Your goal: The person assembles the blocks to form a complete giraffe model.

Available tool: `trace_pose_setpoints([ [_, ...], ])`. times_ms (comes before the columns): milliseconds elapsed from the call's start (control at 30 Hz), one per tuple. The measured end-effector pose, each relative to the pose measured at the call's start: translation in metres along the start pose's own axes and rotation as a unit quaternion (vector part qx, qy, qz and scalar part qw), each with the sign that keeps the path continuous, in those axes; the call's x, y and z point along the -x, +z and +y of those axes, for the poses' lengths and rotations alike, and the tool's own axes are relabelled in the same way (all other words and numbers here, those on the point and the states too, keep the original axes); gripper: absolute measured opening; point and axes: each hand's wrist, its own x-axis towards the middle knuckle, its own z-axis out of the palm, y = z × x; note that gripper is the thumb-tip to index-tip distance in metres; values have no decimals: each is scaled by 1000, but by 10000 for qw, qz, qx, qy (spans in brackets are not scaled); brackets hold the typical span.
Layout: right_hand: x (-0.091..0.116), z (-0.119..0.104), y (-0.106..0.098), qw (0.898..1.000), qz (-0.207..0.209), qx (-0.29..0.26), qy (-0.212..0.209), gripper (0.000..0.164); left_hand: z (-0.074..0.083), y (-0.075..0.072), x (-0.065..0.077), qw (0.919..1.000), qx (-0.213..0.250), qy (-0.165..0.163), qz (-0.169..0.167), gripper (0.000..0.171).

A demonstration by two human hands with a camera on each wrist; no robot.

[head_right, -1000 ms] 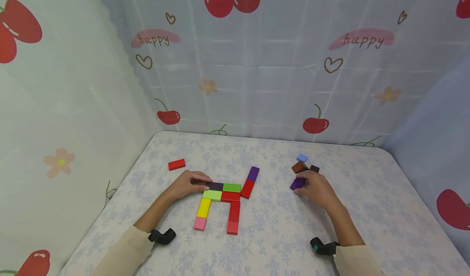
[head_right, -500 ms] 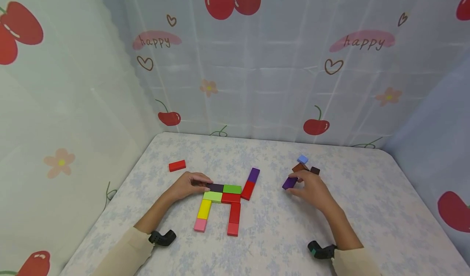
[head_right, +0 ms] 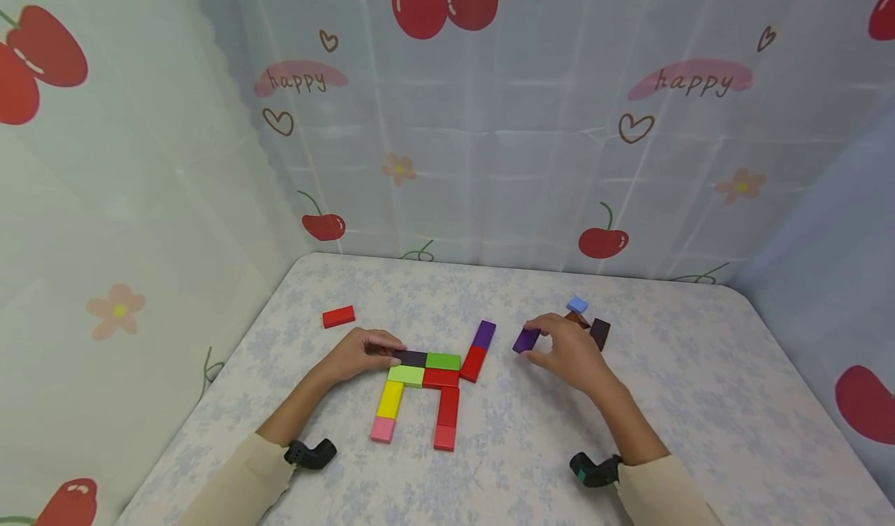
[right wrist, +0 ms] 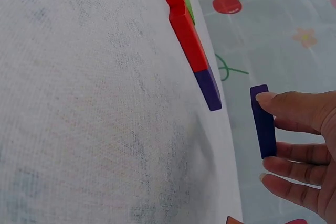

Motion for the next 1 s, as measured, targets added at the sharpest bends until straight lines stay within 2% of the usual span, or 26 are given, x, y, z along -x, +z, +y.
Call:
trace_pose_setpoints([
  [167, -13, -4, 4, 10000, -54, 10, 10, 46, 20, -3, 5, 9999, 134, 32, -27, 26],
  [267, -21, -3, 7, 9999, -84, 15, 97, 45, 26, -3, 7, 9998, 200, 44, 0, 26],
  [667, -58, 5, 18, 9987, -384, 6, 347, 43, 27, -4, 8, 10000, 89, 29, 2, 27],
  [1000, -77, 17, 31, 9965, -512, -196, 625, 39, 28, -4, 9, 9999, 138, 38, 19, 25],
])
